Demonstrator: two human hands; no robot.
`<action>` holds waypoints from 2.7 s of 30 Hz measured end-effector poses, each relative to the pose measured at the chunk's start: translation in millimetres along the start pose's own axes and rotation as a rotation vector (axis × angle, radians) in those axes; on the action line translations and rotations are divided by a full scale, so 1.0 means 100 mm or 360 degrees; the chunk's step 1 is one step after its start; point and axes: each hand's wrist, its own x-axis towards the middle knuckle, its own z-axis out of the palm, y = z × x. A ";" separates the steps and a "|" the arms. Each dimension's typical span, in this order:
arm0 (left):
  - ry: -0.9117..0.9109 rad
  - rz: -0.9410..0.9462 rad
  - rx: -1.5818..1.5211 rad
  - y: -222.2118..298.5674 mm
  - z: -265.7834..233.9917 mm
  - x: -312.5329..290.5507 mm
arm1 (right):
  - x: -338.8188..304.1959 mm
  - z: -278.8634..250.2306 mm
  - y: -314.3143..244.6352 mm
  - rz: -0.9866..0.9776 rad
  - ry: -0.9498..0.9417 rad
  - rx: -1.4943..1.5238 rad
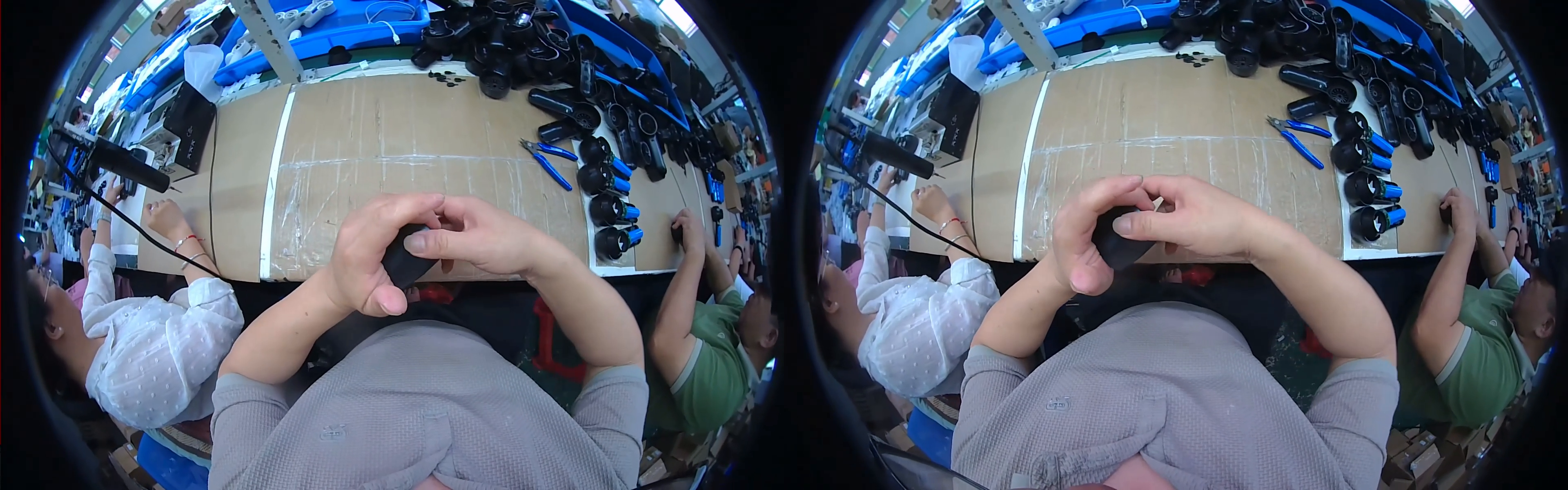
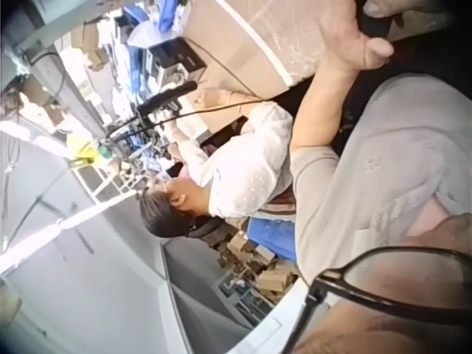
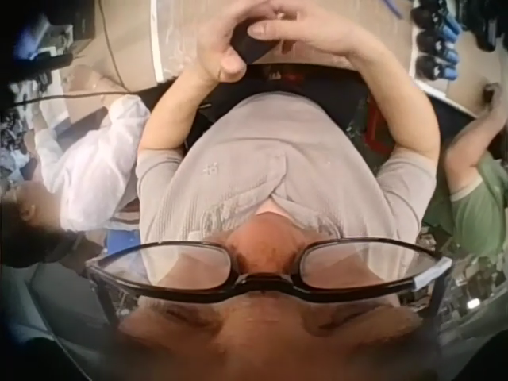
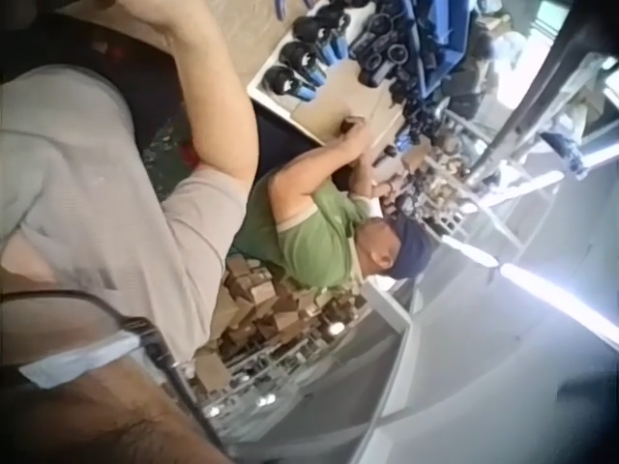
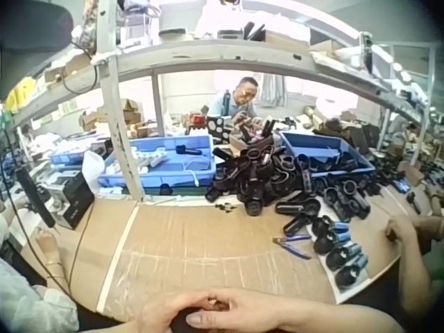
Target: Assembling and inspecting handheld digital anemometers at a factory workstation.
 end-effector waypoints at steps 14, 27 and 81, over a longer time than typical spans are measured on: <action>0.0279 -0.0341 -0.0006 0.05 0.19 0.17 | 0.15 -0.15 0.31 -0.0193 0.0061 -0.0260; 0.0833 -0.1085 -0.0386 -1.16 -0.14 -0.06 | 1.02 -0.40 0.77 -0.0306 0.0299 0.0188; 0.0642 -0.0977 -0.0303 -1.11 -0.20 -0.01 | 0.99 -0.41 0.66 -0.0196 0.0254 0.0204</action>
